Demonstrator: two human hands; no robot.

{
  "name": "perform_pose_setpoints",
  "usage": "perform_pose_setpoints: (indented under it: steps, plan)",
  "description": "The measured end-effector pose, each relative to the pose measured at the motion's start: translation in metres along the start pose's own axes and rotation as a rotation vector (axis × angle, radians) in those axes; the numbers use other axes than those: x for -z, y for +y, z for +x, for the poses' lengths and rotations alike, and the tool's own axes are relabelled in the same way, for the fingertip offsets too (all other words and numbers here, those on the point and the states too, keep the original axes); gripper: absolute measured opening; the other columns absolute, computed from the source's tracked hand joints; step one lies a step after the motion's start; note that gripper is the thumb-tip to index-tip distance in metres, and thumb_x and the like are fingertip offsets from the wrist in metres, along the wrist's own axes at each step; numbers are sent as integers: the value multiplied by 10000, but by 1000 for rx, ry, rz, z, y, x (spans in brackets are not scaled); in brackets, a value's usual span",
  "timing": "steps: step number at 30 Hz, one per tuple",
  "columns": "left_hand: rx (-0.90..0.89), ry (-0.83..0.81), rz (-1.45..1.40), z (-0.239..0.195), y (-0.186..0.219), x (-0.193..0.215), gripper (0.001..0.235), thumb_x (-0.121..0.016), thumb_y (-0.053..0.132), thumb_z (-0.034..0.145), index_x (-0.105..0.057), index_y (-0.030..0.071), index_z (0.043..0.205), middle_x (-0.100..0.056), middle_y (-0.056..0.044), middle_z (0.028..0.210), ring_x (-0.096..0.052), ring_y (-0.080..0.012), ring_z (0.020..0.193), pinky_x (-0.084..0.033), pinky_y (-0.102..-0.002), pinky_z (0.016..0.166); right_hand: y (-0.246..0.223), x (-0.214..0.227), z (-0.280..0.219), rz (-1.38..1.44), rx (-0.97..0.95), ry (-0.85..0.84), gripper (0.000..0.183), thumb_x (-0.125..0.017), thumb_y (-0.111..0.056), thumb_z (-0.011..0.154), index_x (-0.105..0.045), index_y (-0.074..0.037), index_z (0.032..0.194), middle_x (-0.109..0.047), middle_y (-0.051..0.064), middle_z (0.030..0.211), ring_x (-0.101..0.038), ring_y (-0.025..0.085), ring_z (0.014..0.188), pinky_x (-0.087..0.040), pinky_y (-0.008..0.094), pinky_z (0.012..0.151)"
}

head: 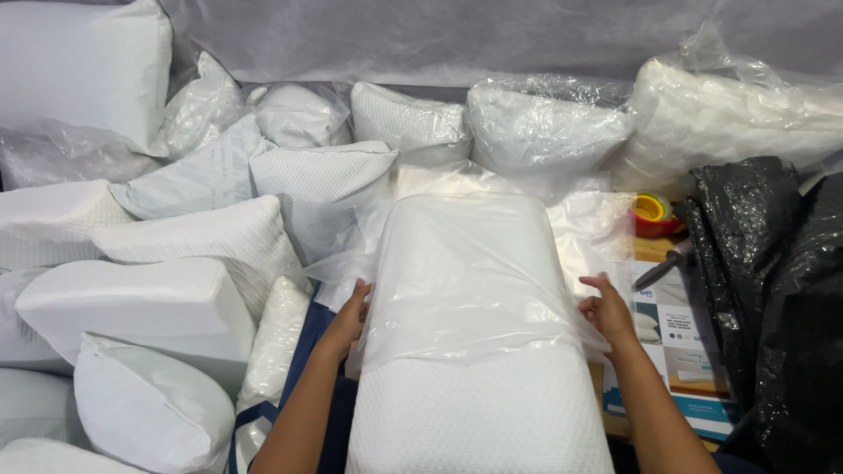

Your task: Cleaning a pillow with a lint roller and then placing it into a plastic bag and sealing it for packaging.

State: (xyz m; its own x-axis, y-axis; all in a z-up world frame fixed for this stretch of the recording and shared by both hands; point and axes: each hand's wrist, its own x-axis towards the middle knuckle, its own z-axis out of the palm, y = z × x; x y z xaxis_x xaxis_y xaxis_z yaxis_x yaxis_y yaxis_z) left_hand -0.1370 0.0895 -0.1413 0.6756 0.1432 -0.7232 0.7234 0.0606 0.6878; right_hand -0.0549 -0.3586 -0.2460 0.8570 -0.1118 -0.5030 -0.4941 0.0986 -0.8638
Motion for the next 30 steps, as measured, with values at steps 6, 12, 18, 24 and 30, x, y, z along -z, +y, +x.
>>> perform_pose_setpoints:
  steps: [6, 12, 18, 24, 30]
  plan:
    - [-219, 76, 112, 29, -2, -29, 960, -523, 632, 839, -185, 237, 1647, -313, -12, 1684, -332, -228, 1532, -258, -383, 1259, -105, -95, -98, -315, -57, -144, 913, -449, -611, 794, -326, -213, 1606, -462, 64, 1581, -458, 260, 1425, -356, 419, 1197]
    - [-411, 133, 41, -36, -32, -6, 966, -648, 489, 882, -141, 197, 1650, -133, -103, 1726, -132, -292, 1587, -142, -491, 1280, -25, -49, -109, -230, 127, -171, 882, -752, -249, 784, -392, -198, 1588, -399, 125, 1620, -446, 352, 1401, -443, 499, 1110]
    - [-409, 116, 61, -57, -110, 11, 1109, -701, 441, 784, -27, 242, 1641, -59, 6, 1746, -103, -182, 1600, -127, -422, 1279, 18, -25, -154, -61, 188, -99, 887, -787, -34, 687, -503, -153, 1519, -486, 64, 1462, -479, 233, 1384, -387, 368, 1170]
    - [-564, -27, 109, -67, -160, 17, 1175, -766, 425, 780, 1, 176, 1635, -70, -35, 1740, -113, -185, 1589, -103, -404, 1268, -6, -17, -150, -38, -129, -114, 834, -464, -512, 844, -384, -214, 1619, -484, 44, 1398, -452, 218, 1372, -278, 395, 1183]
    - [-538, -47, 223, -52, -194, 33, 1293, -859, 447, 698, -1, 192, 1631, -46, 1, 1744, -78, -168, 1600, -73, -401, 1280, 59, -10, -101, -504, -129, -155, 789, -792, -486, 718, -529, -121, 1367, -473, 44, 1466, -498, 245, 1347, -413, 394, 1098]
